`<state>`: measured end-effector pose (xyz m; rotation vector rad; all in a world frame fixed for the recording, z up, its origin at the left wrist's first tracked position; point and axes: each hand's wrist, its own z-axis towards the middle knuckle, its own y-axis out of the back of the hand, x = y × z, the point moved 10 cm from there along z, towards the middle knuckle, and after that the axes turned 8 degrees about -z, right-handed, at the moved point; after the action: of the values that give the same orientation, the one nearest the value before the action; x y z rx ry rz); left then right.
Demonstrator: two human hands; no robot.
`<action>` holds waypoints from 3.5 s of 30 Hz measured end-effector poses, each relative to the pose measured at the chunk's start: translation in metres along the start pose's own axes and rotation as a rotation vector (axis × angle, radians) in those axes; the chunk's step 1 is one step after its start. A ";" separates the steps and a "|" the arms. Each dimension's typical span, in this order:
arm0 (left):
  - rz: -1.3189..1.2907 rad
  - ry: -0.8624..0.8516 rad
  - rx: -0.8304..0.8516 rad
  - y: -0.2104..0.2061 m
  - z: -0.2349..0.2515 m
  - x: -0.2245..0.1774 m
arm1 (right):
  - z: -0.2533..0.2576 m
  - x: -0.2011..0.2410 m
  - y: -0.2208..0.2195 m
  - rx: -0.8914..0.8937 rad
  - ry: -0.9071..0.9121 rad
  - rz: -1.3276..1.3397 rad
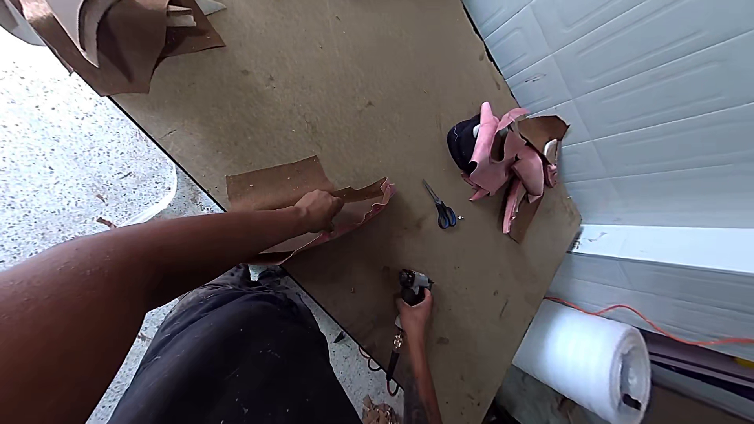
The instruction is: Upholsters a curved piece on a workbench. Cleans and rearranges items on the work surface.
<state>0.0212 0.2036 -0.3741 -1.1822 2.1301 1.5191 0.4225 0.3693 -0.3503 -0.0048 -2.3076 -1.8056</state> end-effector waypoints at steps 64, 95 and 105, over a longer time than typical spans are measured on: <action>-0.258 -0.337 -0.581 0.019 -0.011 -0.014 | -0.013 0.161 0.028 0.254 0.491 -0.116; 0.267 0.043 0.113 -0.004 0.007 -0.034 | -0.075 0.235 -0.125 0.771 0.190 0.505; 0.305 0.093 0.082 -0.006 0.007 -0.030 | -0.071 0.225 -0.128 0.695 0.379 0.552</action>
<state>0.0427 0.2227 -0.3619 -0.9514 2.5025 1.5017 0.1978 0.2407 -0.4194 -0.1570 -2.2239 -0.6408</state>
